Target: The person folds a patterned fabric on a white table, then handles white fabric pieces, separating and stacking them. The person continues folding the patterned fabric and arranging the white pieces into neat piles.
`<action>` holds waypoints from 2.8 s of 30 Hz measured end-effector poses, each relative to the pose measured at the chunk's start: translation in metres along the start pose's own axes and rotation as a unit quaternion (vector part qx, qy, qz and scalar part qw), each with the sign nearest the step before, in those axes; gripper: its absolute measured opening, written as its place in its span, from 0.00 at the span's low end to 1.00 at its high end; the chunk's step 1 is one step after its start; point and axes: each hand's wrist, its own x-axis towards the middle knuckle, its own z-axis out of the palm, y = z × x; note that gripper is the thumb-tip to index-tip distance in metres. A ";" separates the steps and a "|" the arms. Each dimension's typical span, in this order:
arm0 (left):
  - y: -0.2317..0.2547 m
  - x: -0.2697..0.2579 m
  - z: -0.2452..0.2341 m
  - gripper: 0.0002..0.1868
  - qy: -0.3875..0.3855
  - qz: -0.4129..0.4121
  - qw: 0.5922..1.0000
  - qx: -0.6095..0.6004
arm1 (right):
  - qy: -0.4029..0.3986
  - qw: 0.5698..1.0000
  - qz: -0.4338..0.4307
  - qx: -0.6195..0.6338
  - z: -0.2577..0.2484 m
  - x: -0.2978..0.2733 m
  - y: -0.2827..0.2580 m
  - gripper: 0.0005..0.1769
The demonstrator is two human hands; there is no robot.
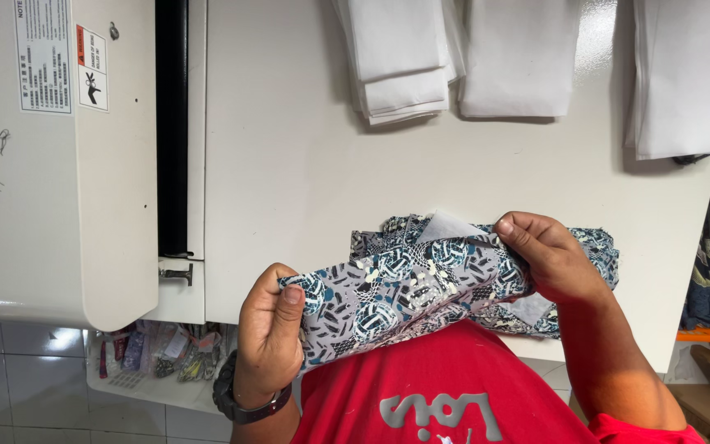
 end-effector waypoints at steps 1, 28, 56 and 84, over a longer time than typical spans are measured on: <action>0.000 0.000 0.000 0.16 -0.002 0.001 1.000 -0.011 | -0.002 1.000 0.011 0.020 0.000 0.001 0.001 0.19; -0.069 0.006 0.008 0.21 -0.023 0.021 0.906 -0.421 | -0.084 0.966 0.029 0.242 -0.027 0.013 0.079 0.16; -0.080 -0.057 0.006 0.65 -0.155 -0.001 0.886 -0.437 | -0.139 0.959 -0.063 0.237 -0.037 -0.003 0.053 0.17; -0.011 -0.017 0.011 0.10 -0.020 0.370 0.867 0.333 | 0.027 0.854 -0.498 -0.148 -0.003 -0.053 0.016 0.21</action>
